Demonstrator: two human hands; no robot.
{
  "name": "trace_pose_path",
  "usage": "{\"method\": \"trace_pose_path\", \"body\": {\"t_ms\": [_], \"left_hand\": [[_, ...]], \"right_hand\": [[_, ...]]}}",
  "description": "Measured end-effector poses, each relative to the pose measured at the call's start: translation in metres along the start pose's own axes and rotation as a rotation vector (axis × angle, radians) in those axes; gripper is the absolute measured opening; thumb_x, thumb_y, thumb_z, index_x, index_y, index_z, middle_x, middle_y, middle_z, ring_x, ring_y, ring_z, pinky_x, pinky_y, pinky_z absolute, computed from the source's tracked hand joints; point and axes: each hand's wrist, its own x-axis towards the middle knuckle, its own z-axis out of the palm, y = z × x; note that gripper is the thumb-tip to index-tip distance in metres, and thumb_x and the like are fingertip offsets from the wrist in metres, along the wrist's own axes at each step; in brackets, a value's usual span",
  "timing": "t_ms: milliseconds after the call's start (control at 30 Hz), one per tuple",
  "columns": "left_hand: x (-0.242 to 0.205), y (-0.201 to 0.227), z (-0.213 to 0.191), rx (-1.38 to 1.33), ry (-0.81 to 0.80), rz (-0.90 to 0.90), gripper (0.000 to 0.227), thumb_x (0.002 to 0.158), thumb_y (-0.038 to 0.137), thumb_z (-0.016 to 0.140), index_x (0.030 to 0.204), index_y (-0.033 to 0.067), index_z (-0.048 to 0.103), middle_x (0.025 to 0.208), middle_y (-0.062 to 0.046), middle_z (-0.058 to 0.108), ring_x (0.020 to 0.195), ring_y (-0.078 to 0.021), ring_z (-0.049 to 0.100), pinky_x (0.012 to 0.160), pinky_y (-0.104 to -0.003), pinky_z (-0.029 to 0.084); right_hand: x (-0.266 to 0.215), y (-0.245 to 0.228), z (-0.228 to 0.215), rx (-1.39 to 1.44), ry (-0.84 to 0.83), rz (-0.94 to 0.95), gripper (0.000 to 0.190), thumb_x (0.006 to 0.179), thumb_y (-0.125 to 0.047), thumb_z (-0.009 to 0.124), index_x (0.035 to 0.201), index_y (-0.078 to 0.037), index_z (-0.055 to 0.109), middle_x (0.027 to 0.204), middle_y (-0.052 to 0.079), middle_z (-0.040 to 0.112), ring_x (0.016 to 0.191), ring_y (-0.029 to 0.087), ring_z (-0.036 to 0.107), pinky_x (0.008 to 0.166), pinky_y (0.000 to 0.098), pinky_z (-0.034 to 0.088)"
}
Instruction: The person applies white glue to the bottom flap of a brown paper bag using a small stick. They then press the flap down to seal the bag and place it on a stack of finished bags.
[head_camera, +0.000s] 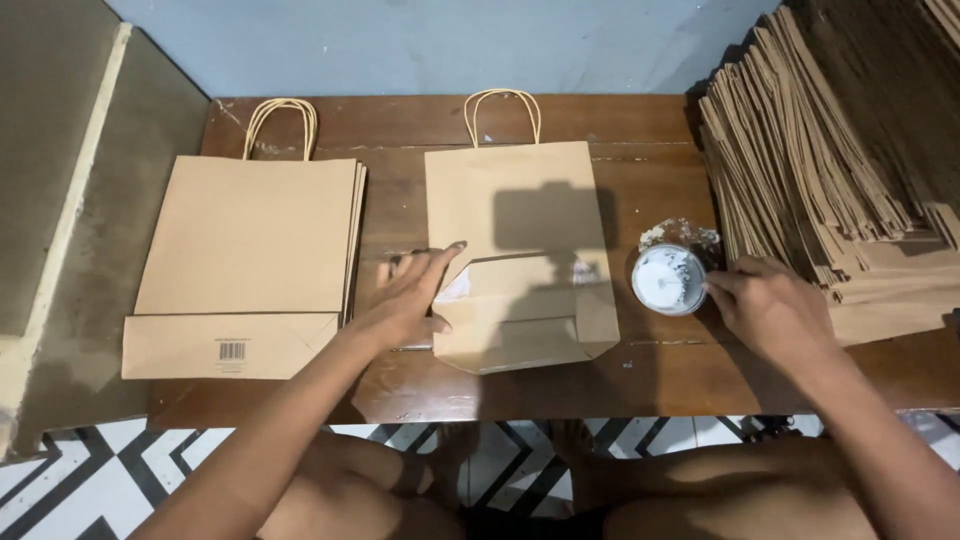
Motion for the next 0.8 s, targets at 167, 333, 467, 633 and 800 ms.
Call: {"method": "trace_pose_path", "body": {"t_ms": [167,333,467,633,800], "left_hand": [[0.011,-0.017,-0.003,0.078,0.042,0.039,0.095,0.087,0.016,0.075,0.161,0.0299,0.017,0.163,-0.012,0.031,0.153,-0.0381,0.018,0.116,-0.053,0.017],[0.022,-0.049,0.003,0.069,0.081,0.081,0.083,0.088,0.013,0.072,0.158,0.0297,0.029,0.162,-0.002,0.037,0.149,-0.0343,0.028,0.108,-0.044,0.019],[0.021,-0.056,0.007,0.086,0.061,0.143,0.094,0.078,0.028,0.083,0.156,0.0267,0.033,0.163,0.000,0.035,0.148,-0.0288,0.028,0.103,-0.039,0.020],[0.015,-0.044,0.001,0.157,0.051,0.161,0.078,0.079,0.033,0.083,0.147,0.0188,0.047,0.160,0.000,0.040,0.146,-0.0247,0.037,0.106,-0.044,0.030],[0.016,-0.053,0.006,0.188,0.057,0.167,0.068,0.080,0.032,0.082,0.141,0.0198,0.053,0.160,0.001,0.041,0.146,-0.0249,0.039,0.108,-0.045,0.032]], "right_hand": [[-0.005,-0.004,-0.013,0.005,-0.035,-0.007,0.025,0.092,-0.046,0.068,0.099,-0.024,0.080,0.102,0.002,0.073,0.084,0.024,0.072,0.056,0.0367,0.069],[-0.006,-0.013,-0.023,-0.054,0.104,-0.060,0.035,0.089,-0.048,0.070,0.107,-0.019,0.080,0.112,0.007,0.077,0.096,0.031,0.073,0.079,0.0519,0.066],[-0.008,-0.032,-0.009,0.366,0.174,-0.265,0.046,0.085,-0.015,0.073,0.131,-0.019,0.066,0.123,0.009,0.069,0.104,0.026,0.068,0.094,0.0390,0.059],[0.004,-0.082,0.007,0.496,0.160,-0.340,0.065,0.084,-0.007,0.071,0.146,-0.017,0.053,0.142,0.014,0.058,0.123,0.031,0.062,0.106,0.0428,0.054],[0.019,-0.103,0.028,0.396,0.157,-0.344,0.077,0.093,-0.032,0.069,0.157,-0.006,0.033,0.152,0.025,0.044,0.127,0.043,0.056,0.094,0.0483,0.059]]}}
